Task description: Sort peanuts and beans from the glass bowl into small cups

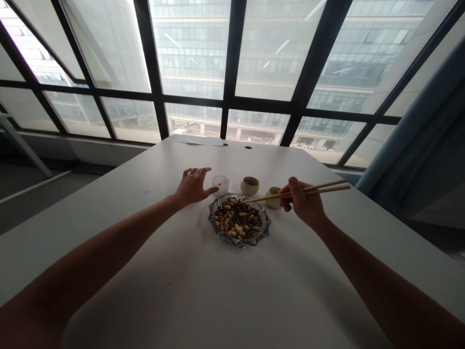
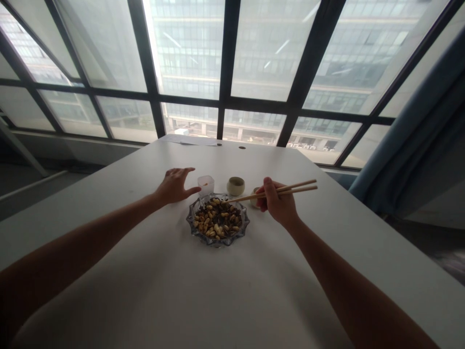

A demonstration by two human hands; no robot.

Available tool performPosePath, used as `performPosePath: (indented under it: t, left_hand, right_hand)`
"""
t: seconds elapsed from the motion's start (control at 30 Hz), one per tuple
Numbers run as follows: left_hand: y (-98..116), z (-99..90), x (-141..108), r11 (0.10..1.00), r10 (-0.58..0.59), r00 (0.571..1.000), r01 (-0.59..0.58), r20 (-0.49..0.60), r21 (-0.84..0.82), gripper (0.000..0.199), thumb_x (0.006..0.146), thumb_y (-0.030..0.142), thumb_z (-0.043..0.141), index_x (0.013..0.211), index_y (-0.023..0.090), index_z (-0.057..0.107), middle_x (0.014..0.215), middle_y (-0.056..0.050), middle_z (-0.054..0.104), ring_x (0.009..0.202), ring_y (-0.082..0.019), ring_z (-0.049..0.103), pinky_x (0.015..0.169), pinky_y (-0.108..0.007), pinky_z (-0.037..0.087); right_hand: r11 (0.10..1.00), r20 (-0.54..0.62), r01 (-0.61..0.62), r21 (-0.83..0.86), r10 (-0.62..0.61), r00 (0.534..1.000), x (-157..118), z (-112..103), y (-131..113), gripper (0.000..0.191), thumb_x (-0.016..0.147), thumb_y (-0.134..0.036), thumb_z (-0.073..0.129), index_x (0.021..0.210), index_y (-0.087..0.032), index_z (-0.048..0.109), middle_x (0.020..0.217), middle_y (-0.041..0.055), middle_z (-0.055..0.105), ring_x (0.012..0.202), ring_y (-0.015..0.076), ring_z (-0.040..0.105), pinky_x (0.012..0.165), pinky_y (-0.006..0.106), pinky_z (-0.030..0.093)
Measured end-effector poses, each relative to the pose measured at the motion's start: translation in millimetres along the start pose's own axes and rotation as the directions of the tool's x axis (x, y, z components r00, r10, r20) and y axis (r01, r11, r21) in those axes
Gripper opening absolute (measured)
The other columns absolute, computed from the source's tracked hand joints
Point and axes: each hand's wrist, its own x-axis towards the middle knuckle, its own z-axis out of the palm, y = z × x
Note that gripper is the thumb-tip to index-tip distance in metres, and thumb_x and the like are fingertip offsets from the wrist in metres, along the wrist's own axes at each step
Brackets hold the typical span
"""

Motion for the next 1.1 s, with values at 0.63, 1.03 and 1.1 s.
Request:
performPosePath:
  t: [0.63, 1.03, 1.1]
  left_hand:
    - [5, 10.1, 56, 0.997, -0.069, 0.949, 0.079, 0.307, -0.019, 0.088, 0.068, 0.052, 0.076, 0.143, 0.018, 0.043, 0.127, -0.018, 0.067, 0.12, -0.038, 0.062, 0.103, -0.049, 0.045]
    - [89, 72.3, 107, 0.998, 0.05, 0.871, -0.055, 0.489, -0.003, 0.084, 0.072, 0.06, 0.072, 0.14, 0.015, 0.051, 0.137, -0.02, 0.063, 0.128, -0.035, 0.058, 0.11, -0.046, 0.038]
    - [90, 73.8, 108, 0.993, 0.098, 0.878, -0.117, 0.468, 0.013, 0.074, 0.069, 0.056, 0.075, 0.13, 0.017, 0.06, 0.127, -0.016, 0.068, 0.12, -0.034, 0.063, 0.106, -0.044, 0.041]
  right_hand:
    - [0.999, -0.119, 0.05, -0.011, -0.051, 0.992, 10, -12, -1, 0.06, 0.081, -0.075, 0.061, 0.061, -0.019, 0.063, 0.042, 0.0035, 0.059, 0.031, 0.0133, 0.05, 0.03, 0.025, 0.041]
    - [0.992, -0.371, 0.085, -0.089, -0.113, 0.922, 17, -28, 7, 0.057, 0.089, -0.069, 0.055, 0.063, -0.018, 0.062, 0.044, 0.0021, 0.059, 0.034, 0.0121, 0.052, 0.033, 0.023, 0.04]
    - [0.991, -0.364, 0.097, -0.093, -0.125, 0.923, 16, -28, 8, 0.056, 0.089, -0.068, 0.055, 0.064, -0.018, 0.062, 0.044, 0.0018, 0.059, 0.034, 0.0124, 0.052, 0.034, 0.023, 0.04]
